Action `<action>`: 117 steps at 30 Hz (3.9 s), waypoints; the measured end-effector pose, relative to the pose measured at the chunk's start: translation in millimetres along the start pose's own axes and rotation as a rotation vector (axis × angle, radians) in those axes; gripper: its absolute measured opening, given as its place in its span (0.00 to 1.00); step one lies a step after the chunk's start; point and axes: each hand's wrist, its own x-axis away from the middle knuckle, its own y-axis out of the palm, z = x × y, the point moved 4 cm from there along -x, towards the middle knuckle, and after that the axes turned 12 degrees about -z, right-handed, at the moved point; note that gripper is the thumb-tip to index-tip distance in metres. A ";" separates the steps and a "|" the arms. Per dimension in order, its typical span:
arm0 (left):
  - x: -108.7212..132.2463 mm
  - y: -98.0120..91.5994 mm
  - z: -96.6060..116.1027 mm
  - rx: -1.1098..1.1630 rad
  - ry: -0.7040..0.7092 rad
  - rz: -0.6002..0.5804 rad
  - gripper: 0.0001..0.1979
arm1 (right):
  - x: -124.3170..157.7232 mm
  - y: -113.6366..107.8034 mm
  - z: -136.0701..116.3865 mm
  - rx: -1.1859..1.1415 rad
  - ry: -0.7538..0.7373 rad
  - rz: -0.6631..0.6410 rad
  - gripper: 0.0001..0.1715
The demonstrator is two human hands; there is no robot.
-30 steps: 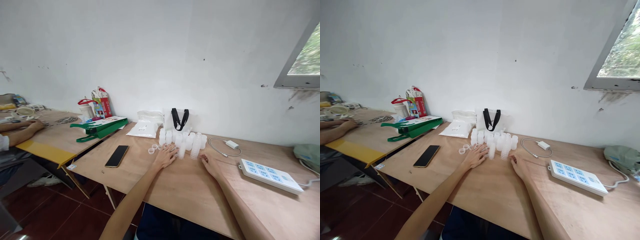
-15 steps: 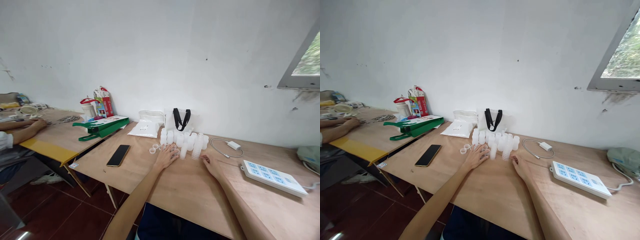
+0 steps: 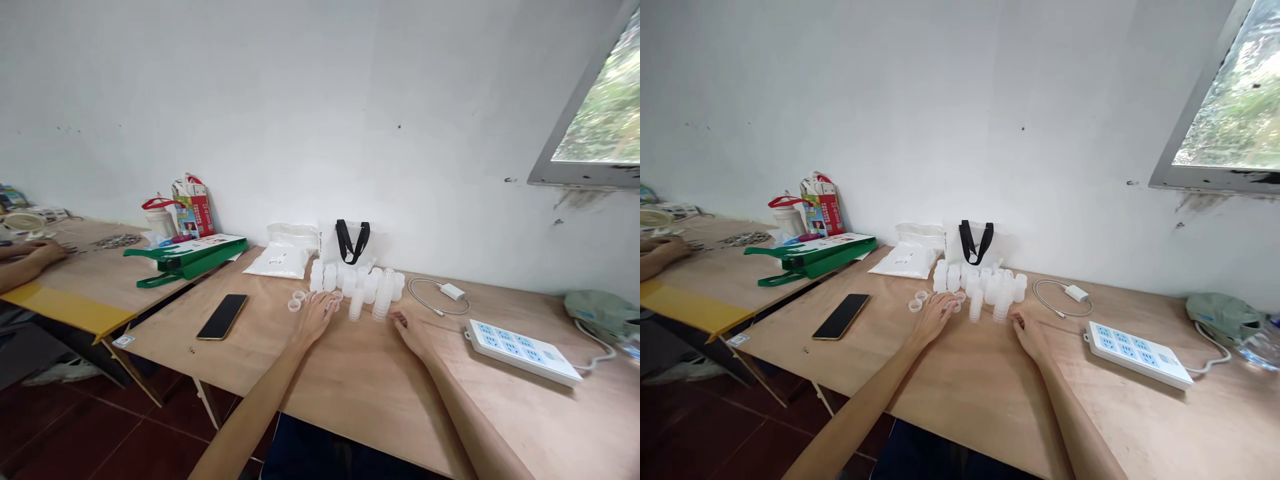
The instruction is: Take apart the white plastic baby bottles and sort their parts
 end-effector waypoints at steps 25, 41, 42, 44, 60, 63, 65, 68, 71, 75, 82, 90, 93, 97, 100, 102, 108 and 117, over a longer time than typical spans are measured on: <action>7.0 13.6 -10.5 -0.012 -0.061 -0.153 0.12 | -66.4 -55.5 -13.5 0.619 0.006 -0.148 0.41; 5.9 12.1 -8.4 0.004 -0.028 -0.142 0.12 | -46.3 -103.9 -8.2 0.634 0.110 -0.194 0.14; 5.9 11.5 -7.5 0.008 -0.021 -0.137 0.12 | -36.4 -109.2 -8.5 0.632 0.110 -0.199 0.13; 5.5 10.8 -6.2 0.017 -0.012 -0.129 0.12 | -16.7 -118.1 -12.8 0.607 0.107 -0.224 0.14; 4.3 -1.5 -6.0 0.033 -0.033 -0.001 0.11 | 37.1 -14.5 -155.4 0.374 -0.369 -0.407 0.13; 4.2 -2.5 -7.5 0.086 -0.045 0.043 0.11 | 35.1 1.1 -162.8 0.374 -0.404 -0.374 0.12; 4.4 -3.3 -8.0 0.113 -0.054 0.064 0.12 | 34.2 10.1 -163.8 0.365 -0.433 -0.343 0.12; 4.8 -4.2 -8.9 0.131 -0.070 0.079 0.12 | 33.3 22.0 -161.0 0.363 -0.471 -0.275 0.13; 5.1 -4.2 -10.2 0.129 -0.085 0.086 0.11 | 34.1 30.1 -155.9 0.342 -0.507 -0.204 0.14; 5.5 -2.0 -11.2 0.138 -0.094 0.059 0.12 | 33.9 32.3 -141.7 0.261 -0.508 -0.129 0.19; 5.1 -2.8 -10.6 0.145 -0.078 0.054 0.11 | 23.5 9.6 -100.1 0.011 -0.264 0.357 0.27; 3.4 -0.6 -14.3 0.165 -0.095 0.060 0.11 | -6.1 -24.0 -97.6 0.028 -0.156 0.477 0.42; 4.2 0.1 -15.1 0.170 -0.094 0.058 0.12 | -24.7 -28.7 -98.9 0.077 -0.131 0.343 0.43; 4.5 0.6 -16.5 0.172 -0.112 0.052 0.12 | -38.9 -28.8 -98.8 0.103 -0.109 0.249 0.37; 4.3 1.0 -16.8 0.173 -0.104 0.046 0.12 | -42.8 -29.5 -99.9 0.093 -0.106 0.296 0.37; 4.2 1.1 -17.0 0.178 -0.096 0.051 0.12 | -44.6 -31.5 -102.4 0.070 -0.115 0.337 0.37; 3.7 1.2 -17.3 0.219 -0.084 0.071 0.11 | -26.8 -46.6 -110.4 -0.033 -0.118 0.566 0.37; 2.7 -0.4 -13.7 0.229 -0.097 0.048 0.11 | 32.2 7.6 -62.2 -0.051 -0.069 0.180 0.36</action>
